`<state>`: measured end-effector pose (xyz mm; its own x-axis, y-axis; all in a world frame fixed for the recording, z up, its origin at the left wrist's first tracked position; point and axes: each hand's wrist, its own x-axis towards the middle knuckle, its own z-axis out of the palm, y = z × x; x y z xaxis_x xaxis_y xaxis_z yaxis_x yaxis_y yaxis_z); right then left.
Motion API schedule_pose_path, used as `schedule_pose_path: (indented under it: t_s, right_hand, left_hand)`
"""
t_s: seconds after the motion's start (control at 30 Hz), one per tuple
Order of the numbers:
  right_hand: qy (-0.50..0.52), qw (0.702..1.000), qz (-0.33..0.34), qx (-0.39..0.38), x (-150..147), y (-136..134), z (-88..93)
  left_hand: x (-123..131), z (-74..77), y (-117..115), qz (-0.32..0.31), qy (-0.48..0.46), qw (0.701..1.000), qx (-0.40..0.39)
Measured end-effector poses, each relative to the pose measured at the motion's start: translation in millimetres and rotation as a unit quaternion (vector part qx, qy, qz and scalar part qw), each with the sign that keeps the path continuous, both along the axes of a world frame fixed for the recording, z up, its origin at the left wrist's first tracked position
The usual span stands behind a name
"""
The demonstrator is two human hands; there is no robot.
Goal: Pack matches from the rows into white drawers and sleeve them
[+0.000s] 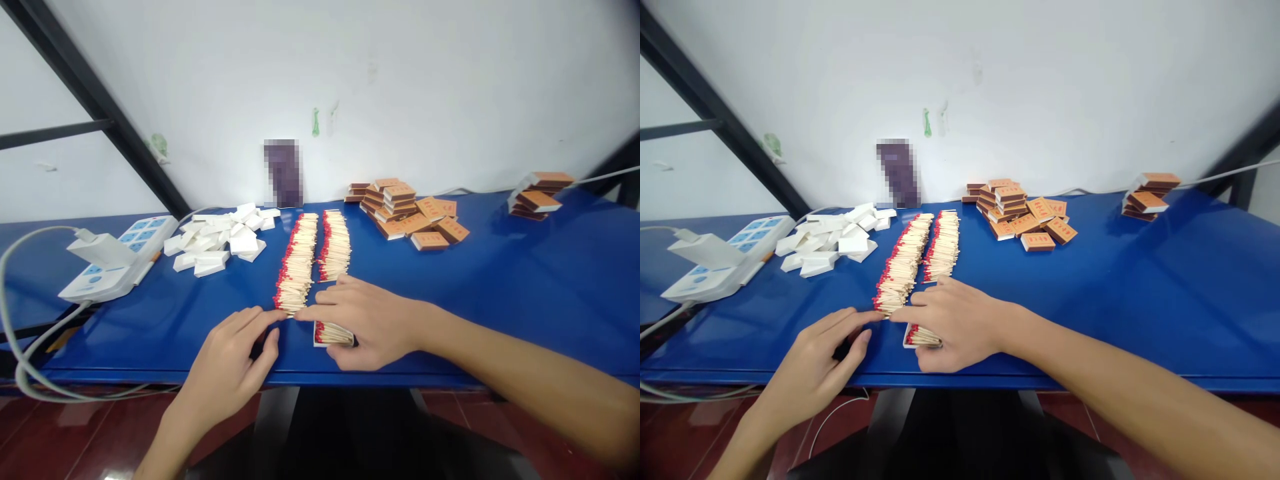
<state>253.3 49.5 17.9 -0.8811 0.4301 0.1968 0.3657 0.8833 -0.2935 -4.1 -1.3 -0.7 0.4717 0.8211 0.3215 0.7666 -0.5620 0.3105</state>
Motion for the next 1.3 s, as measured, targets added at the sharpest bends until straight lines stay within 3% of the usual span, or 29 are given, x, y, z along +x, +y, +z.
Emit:
schedule_pose_path:
  t_s: [0.27, 0.83, 1.3]
  right_hand:
    - [-0.004, 0.999, -0.042, -0.017, -2.9, -3.0, -0.4]
    - [0.013, 1.000, -0.026, -0.007, -2.5, -2.2, 0.4]
    - [0.012, 0.999, -0.028, -0.033, -2.6, -0.8, 4.8]
  left_hand:
    - [0.6, 1.0, -0.6, -0.015, -0.008, 1.000, 0.013]
    - [0.1, -0.5, -0.2, 0.020, 0.008, 1.000, -0.006]
    - [-0.3, 0.3, 0.6, 0.002, -0.010, 1.000, 0.003]
